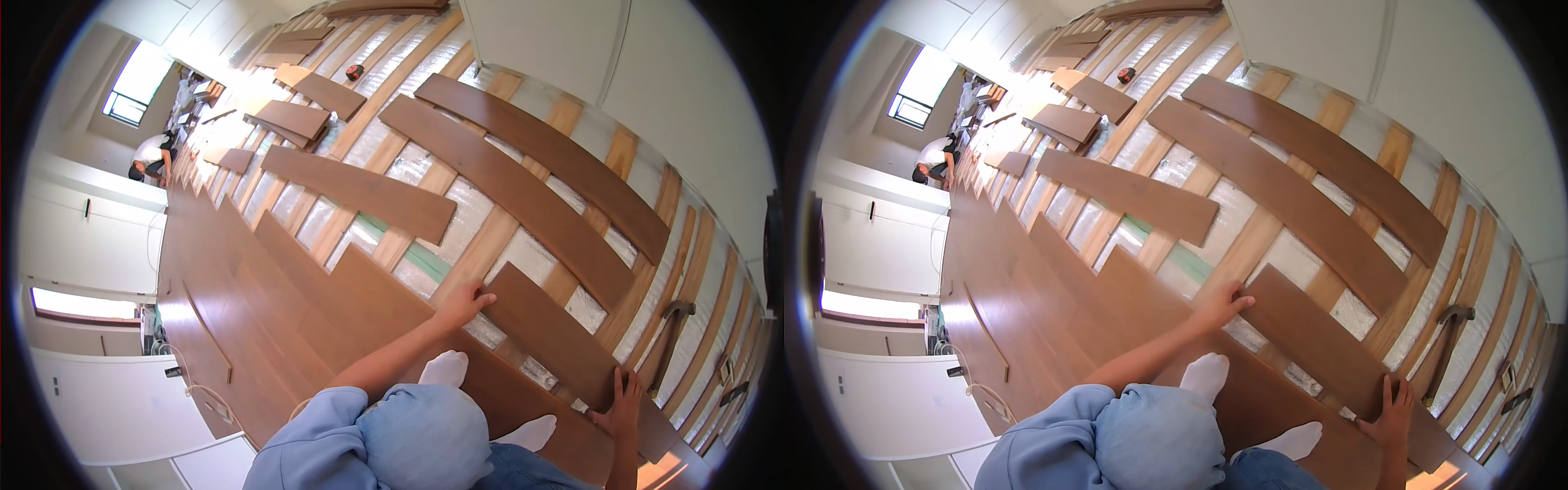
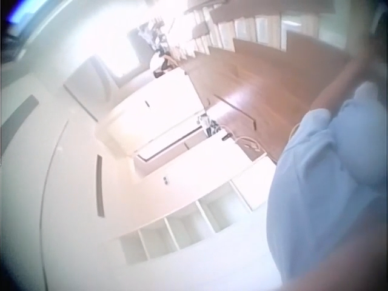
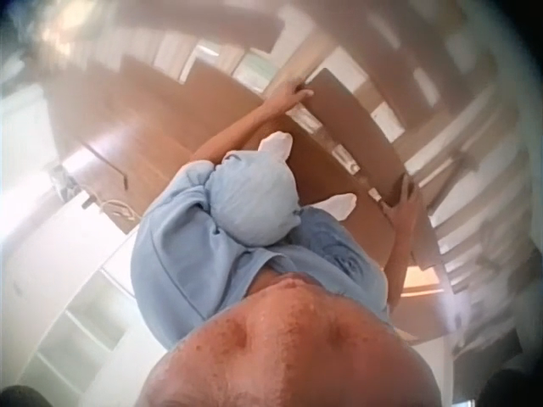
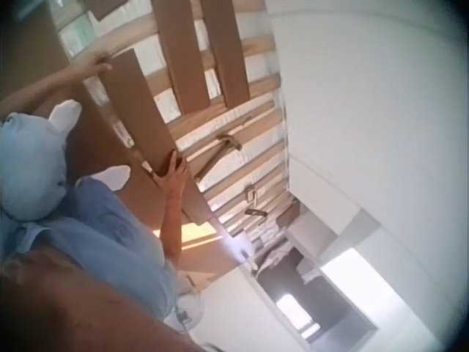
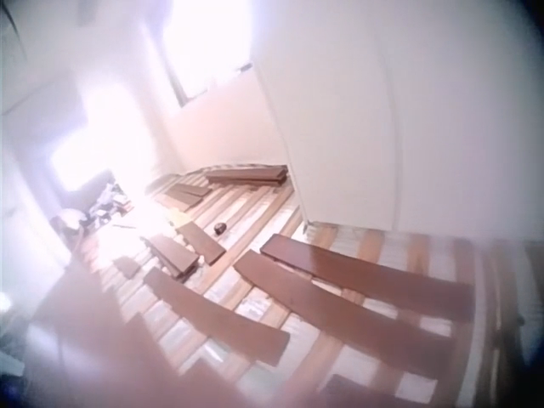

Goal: The person installs wood flooring planks by applying adhesive with a caulk gun, positioning the planks by hand, and securing them using a hammer and a pneumatic nailer.

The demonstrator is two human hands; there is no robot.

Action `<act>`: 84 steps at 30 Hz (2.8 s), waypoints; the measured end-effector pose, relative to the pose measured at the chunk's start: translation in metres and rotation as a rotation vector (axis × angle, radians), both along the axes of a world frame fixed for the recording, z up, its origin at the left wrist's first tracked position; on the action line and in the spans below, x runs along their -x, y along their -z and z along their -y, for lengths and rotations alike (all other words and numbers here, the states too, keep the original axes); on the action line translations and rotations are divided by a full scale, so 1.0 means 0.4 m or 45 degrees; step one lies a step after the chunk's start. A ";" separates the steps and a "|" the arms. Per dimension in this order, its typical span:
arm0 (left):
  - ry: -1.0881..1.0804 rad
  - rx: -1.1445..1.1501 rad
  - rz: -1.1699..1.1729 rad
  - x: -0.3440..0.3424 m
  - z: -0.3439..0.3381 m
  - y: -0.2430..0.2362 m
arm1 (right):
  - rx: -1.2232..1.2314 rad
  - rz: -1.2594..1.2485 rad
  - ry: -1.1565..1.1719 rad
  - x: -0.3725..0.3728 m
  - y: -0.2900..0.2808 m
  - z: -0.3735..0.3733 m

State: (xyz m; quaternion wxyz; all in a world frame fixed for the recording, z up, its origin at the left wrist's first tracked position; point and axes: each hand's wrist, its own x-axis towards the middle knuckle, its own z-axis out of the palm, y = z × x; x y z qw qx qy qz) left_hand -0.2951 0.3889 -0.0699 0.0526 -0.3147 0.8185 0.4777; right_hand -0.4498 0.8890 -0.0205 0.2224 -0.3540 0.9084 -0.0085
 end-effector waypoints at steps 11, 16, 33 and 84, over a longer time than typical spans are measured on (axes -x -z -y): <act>0.256 0.482 -0.283 0.139 0.076 -0.036 | 0.242 -0.274 -0.143 0.369 -0.215 0.087; 0.484 0.935 -0.339 0.219 0.101 0.103 | 0.218 -0.235 -0.054 0.586 -0.227 0.085; 0.429 0.906 -0.410 0.232 0.121 0.134 | 0.103 -0.056 -0.080 1.159 -0.009 0.485; -1.016 1.269 0.191 -0.836 1.344 0.153 | -0.224 0.257 -0.960 -0.160 -0.248 2.215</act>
